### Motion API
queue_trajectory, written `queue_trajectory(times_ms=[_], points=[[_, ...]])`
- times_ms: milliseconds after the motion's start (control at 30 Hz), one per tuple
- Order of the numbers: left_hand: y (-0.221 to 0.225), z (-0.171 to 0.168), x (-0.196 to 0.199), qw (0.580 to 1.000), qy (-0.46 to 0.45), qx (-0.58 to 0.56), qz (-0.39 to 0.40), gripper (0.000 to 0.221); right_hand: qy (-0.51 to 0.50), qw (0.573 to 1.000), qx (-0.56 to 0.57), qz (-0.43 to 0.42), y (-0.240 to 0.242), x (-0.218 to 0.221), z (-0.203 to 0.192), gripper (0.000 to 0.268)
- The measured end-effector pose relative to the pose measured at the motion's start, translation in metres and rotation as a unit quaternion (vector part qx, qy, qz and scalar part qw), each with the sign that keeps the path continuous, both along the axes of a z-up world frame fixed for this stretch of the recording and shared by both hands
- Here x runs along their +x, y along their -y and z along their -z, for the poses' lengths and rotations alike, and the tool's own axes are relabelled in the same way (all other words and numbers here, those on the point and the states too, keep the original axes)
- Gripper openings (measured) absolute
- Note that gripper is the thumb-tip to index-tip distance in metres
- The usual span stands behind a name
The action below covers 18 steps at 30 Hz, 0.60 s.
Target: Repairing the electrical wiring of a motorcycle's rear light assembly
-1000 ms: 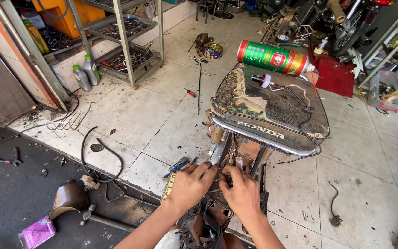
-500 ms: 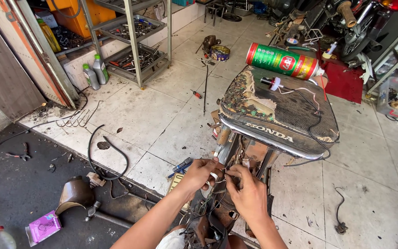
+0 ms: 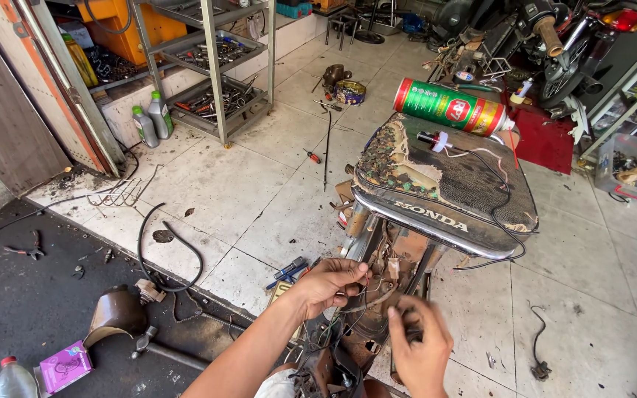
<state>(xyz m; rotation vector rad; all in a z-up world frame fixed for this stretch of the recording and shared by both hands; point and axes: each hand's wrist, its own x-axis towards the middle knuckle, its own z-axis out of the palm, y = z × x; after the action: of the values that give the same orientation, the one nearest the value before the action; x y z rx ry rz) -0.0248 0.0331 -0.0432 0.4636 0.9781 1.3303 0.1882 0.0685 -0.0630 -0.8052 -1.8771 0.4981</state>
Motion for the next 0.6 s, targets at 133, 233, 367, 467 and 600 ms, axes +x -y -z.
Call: queue_trajectory(times_ms=[133,233,367,467,600], points=[[-0.003,0.010,0.001,0.999,-0.039,0.022,-0.014,0.026,0.022,0.992,-0.114,-0.038,0.024,0.015,0.049,0.025],[-0.003,0.011,0.004,0.994,-0.099,0.038,-0.029,0.023,-0.007,0.981,-0.162,-0.106,0.041,0.027,0.095,0.025],[0.001,0.006,0.011,0.989,-0.136,0.012,-0.049,0.026,0.126,0.937,-0.222,-0.238,0.019,0.058,0.195,0.073],[0.010,0.000,0.014,0.990,-0.125,0.025,-0.063,0.026,0.099,0.857,-0.448,-0.234,-0.013,0.056,0.274,0.041],[0.042,-0.034,0.012,0.945,-0.287,0.051,-0.147,0.029,-0.005,0.804,-0.561,-0.199,-0.033,0.061,0.357,0.049]])
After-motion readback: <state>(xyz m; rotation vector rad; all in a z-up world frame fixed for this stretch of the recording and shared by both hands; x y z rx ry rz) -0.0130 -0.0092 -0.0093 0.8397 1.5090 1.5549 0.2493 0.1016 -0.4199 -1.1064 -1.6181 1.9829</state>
